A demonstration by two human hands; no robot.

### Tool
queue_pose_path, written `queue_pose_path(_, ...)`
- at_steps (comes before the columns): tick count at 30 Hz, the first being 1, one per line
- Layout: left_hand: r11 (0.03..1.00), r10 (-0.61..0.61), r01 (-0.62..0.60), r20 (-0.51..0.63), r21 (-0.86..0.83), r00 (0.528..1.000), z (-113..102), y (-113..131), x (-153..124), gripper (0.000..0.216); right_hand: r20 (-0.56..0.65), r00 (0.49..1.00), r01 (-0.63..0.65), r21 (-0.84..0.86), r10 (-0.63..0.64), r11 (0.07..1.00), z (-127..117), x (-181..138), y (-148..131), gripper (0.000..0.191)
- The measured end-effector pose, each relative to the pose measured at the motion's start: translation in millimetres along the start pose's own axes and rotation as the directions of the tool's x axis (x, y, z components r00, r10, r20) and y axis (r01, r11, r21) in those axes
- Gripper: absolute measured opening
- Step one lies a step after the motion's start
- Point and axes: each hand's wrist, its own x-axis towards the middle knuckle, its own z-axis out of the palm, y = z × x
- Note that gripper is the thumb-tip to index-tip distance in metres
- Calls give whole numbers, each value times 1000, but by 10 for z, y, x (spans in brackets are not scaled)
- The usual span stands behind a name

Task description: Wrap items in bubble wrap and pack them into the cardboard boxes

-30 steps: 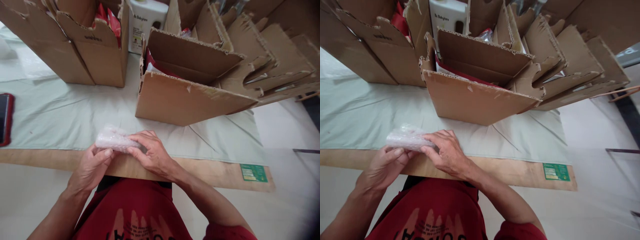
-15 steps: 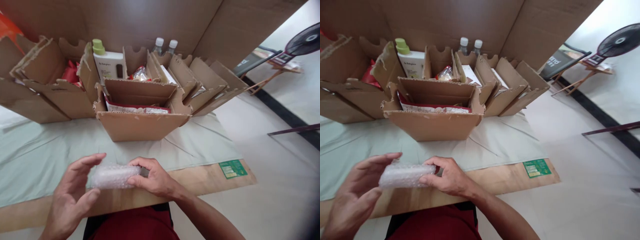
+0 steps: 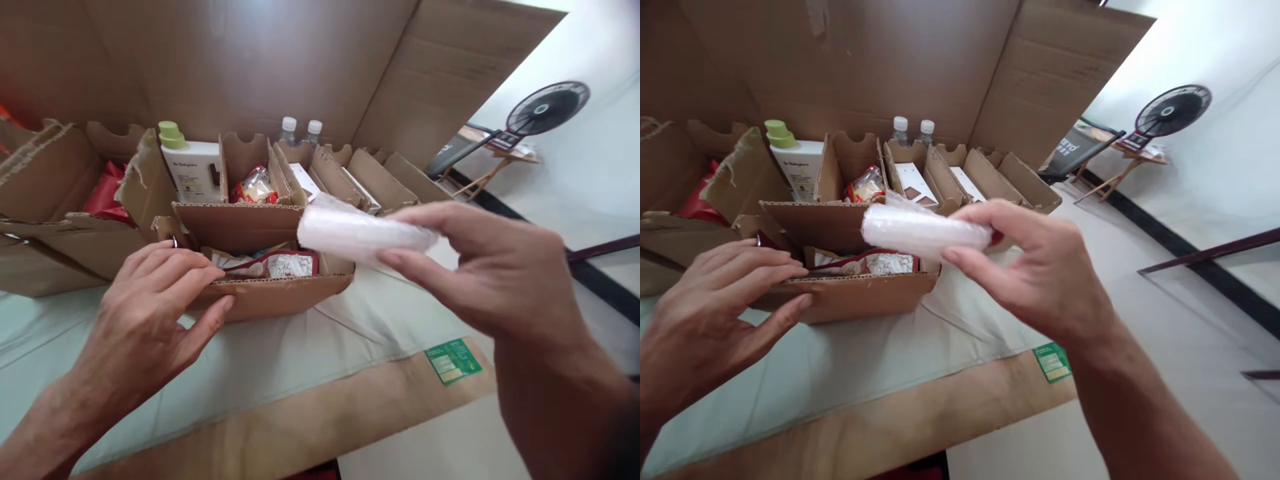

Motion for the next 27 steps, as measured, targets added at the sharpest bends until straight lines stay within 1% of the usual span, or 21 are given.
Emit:
queue_pose_path(2,1000,13,-13,-17,-7,1000,-4,17,-23,13,107,990,103,-153,-87,983,74,304,-23,13)
queue_pose_path(5,1000,26,-26,-20,-8,999,2,30,-31,14,318,939,227,-275,-134,934,388,664,-147,10)
queue_pose_path(8,999,42,-42,-17,6,999,15,25,-27,16,500,853,316,-264,-151,911,761,877,-290,7)
queue_pose_path(10,999,46,-46,-13,17,999,19,19,-27,17,597,791,343,-256,-131,904,945,956,-345,6)
queue_pose_path(13,999,45,-45,-6,23,999,21,13,-25,17,743,664,370,-234,-80,899,1105,1021,-346,16)
queue_pose_path(14,999,42,-42,-6,22,999,24,12,-23,16,772,629,382,-212,-85,900,1145,1034,-331,19)
queue_pose_path(15,999,37,-37,-8,20,999,28,9,-20,16,784,614,392,-195,-97,899,1189,1043,-314,20)
queue_pose_path(16,999,31,-31,-11,17,999,34,6,-16,16,778,619,399,-192,-109,896,1238,1048,-298,22)
queue_pose_path(17,1000,24,-24,-16,15,1000,43,1,-11,16,759,642,402,-209,-112,891,1293,1050,-286,22)
queue_pose_path(20,1000,10,-10,-26,10,1000,67,-13,11,17,672,735,389,-309,-90,868,1434,1050,-269,23)
queue_pose_path(22,1000,19,-19,-22,5,1000,67,-14,25,22,609,785,383,-334,-112,861,1415,1041,-257,21)
queue_pose_path(24,1000,20,-20,-17,4,1000,41,-5,16,35,529,836,361,-327,-148,873,1242,988,-229,18)
queue_pose_path(26,1000,-19,20,-48,17,999,-12,6,-54,58,408,902,286,-318,-142,904,939,835,-173,15)
queue_pose_path(27,998,-59,62,-90,27,994,-42,6,-122,70,325,938,226,-305,-123,925,770,707,-134,14)
